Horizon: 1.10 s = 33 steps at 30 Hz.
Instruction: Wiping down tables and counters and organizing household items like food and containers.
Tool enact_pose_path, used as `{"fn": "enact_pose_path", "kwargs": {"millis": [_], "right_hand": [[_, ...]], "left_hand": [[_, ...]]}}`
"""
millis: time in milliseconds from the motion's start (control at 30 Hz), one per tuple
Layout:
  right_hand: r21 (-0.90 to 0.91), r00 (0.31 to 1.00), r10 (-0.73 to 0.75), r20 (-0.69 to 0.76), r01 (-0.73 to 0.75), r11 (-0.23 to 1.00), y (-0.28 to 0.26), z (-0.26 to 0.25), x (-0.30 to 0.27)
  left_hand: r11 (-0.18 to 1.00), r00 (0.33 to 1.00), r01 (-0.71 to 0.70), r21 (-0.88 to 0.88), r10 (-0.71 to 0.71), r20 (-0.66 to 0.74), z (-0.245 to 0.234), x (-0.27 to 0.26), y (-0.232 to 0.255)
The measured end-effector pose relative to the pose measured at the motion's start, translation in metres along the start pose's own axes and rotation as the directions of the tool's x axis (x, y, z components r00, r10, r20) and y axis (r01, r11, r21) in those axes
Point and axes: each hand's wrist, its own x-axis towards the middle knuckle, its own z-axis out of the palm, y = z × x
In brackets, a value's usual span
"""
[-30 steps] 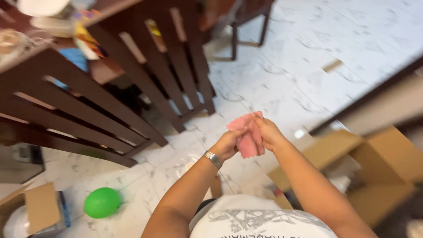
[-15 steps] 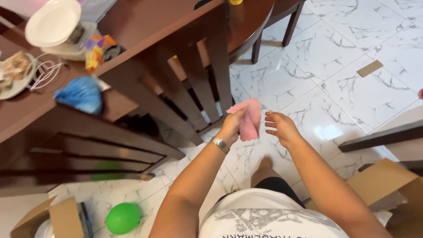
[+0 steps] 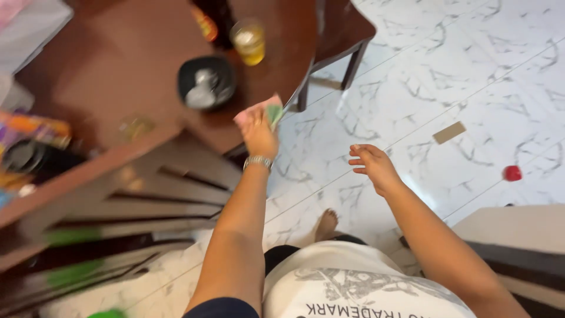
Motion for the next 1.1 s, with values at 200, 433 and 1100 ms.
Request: {"fn": "enact_pose_path", "kwargs": {"millis": [200, 433, 1100], "right_hand": [[0.105, 0.993, 0.113, 0.034, -0.116, 0.988, -0.017, -0.055, 0.098], [0.148, 0.953, 0.181, 0.244, -0.221, 0.964, -0.067, -0.057, 0.149], [0.222, 0.941, 0.204, 0.271, -0.267, 0.938, -0.208, -0.047, 0.457]], "left_hand": [[0.906, 0.806, 0.188, 0.379, -0.363, 0.469, 0.068, 0.044, 0.032], [0.931, 0.722, 0.074, 0.357, -0.297, 0.625, 0.134, 0.151, 0.045], [0.932, 0.66, 0.108, 0.347, -0.328, 0.676, 0.312, 0.427, -0.006]]}}
